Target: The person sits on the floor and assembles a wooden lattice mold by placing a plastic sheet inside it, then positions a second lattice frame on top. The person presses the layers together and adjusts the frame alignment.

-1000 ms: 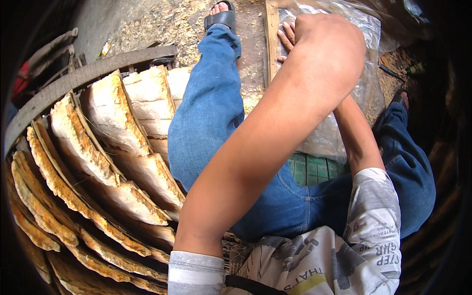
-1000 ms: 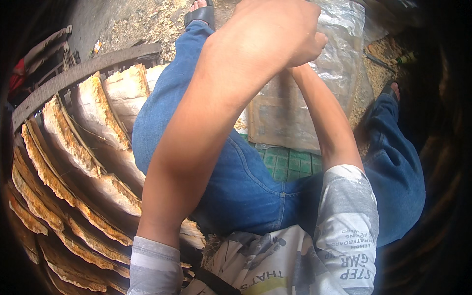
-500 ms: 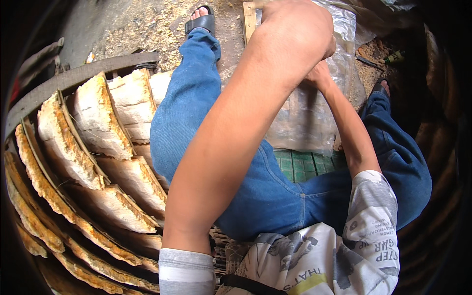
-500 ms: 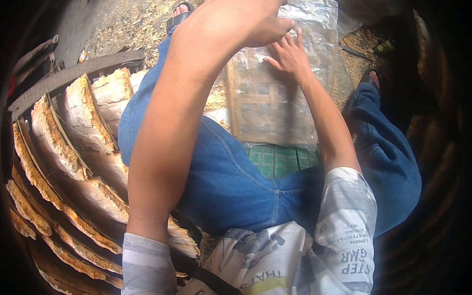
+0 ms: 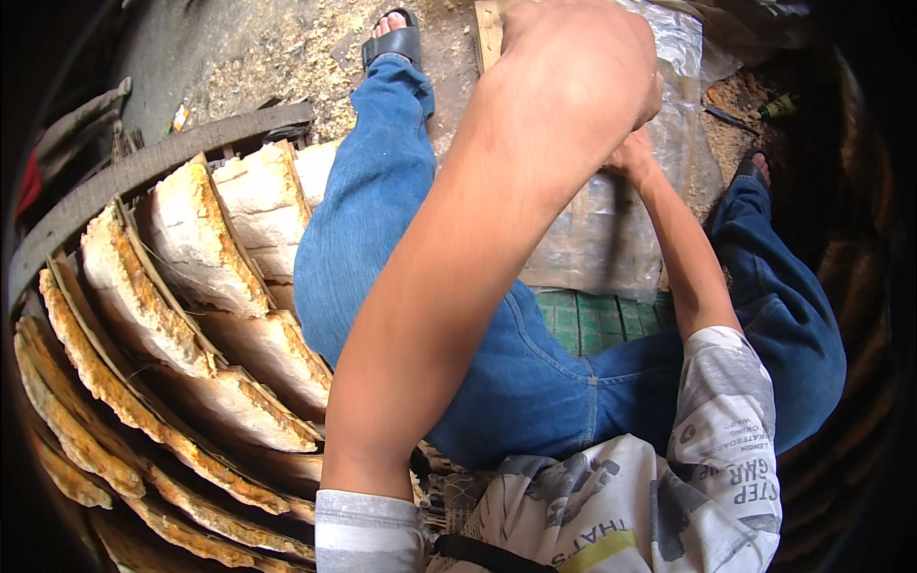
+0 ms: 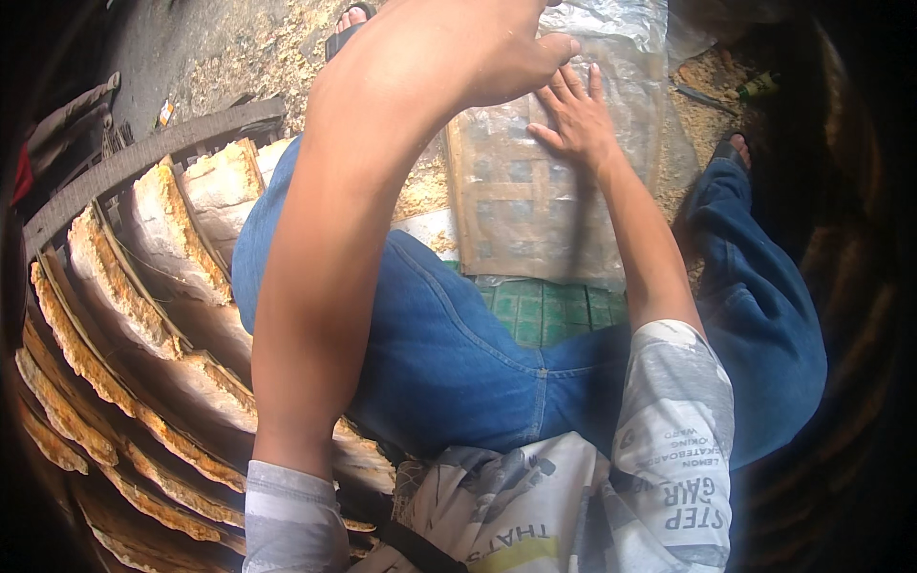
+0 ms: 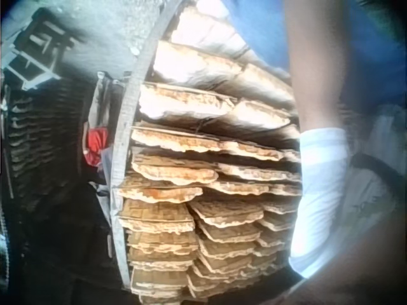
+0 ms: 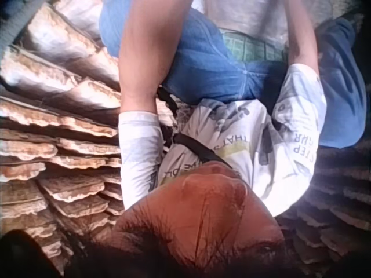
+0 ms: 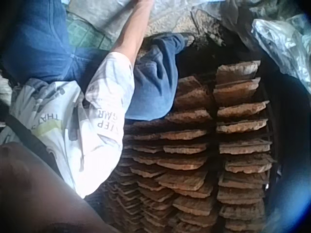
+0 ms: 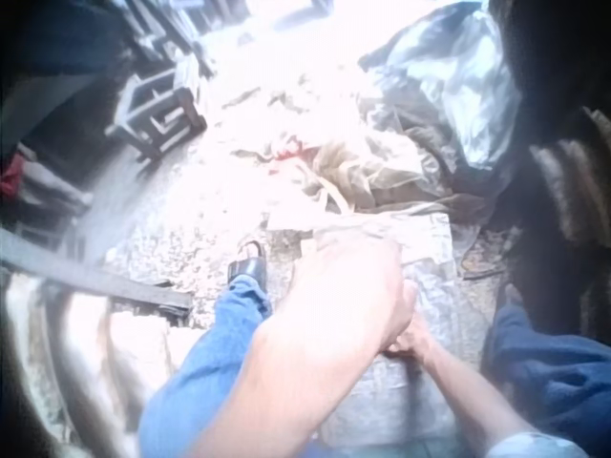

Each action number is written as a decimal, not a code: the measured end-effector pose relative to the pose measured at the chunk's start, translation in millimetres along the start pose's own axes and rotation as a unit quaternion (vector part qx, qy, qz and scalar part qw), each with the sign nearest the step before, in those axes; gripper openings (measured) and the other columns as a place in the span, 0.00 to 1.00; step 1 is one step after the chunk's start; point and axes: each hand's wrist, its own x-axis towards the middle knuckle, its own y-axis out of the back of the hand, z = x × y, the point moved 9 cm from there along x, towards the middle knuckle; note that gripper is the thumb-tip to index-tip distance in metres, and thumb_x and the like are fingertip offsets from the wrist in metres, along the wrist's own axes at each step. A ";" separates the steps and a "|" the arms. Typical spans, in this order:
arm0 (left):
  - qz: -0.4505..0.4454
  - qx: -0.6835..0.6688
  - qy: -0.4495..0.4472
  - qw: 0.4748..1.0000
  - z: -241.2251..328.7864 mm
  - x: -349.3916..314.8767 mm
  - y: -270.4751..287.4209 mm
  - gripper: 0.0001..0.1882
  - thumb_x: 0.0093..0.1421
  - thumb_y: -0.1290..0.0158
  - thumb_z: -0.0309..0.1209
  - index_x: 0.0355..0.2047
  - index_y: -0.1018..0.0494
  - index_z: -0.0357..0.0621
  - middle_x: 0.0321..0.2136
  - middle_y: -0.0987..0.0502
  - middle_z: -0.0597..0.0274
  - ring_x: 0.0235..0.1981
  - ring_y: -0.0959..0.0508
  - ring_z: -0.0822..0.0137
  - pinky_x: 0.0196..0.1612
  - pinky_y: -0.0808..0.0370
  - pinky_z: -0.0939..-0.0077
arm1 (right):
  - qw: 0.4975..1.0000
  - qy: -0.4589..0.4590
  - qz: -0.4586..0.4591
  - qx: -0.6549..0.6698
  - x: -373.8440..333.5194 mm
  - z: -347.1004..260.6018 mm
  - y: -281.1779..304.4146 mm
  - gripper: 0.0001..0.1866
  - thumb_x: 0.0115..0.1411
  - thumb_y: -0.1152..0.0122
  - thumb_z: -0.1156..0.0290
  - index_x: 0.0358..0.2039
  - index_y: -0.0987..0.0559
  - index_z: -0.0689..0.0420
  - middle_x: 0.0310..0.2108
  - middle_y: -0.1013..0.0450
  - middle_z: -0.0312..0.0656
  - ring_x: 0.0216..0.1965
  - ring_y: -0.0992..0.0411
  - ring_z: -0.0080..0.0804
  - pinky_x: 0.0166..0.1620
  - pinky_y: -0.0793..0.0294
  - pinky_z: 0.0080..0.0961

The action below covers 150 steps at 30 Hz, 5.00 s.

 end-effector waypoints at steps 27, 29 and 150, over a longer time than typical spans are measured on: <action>0.005 0.001 -0.009 1.000 5.7 -11.3 -4.9 0.18 0.59 0.51 0.36 0.41 0.23 0.34 0.40 0.22 0.39 0.45 0.21 0.49 0.51 0.26 0.59 | 0.995 -0.031 0.044 -0.089 -0.1 5.5 5.1 0.34 0.66 0.64 0.39 0.69 0.47 0.37 0.72 0.56 0.34 0.73 0.60 0.33 0.70 0.67 0.56; -0.041 0.016 -0.003 0.999 -2.8 0.9 -24.1 0.18 0.59 0.51 0.36 0.42 0.24 0.34 0.41 0.22 0.39 0.45 0.21 0.49 0.51 0.26 0.59 | 0.995 -0.034 0.049 -0.081 0.4 7.7 -0.5 0.33 0.67 0.65 0.41 0.69 0.46 0.36 0.72 0.55 0.33 0.73 0.60 0.32 0.70 0.68 0.55; -0.114 0.011 -0.062 0.992 12.3 -43.8 -27.9 0.25 0.64 0.49 0.42 0.59 0.33 0.46 0.47 0.23 0.43 0.43 0.20 0.48 0.47 0.24 0.61 | 0.629 -0.667 0.290 0.276 -704.7 1.0 -43.3 0.06 0.61 0.45 0.76 0.39 0.24 0.60 0.33 0.25 0.41 0.34 0.27 0.33 0.42 0.29 0.26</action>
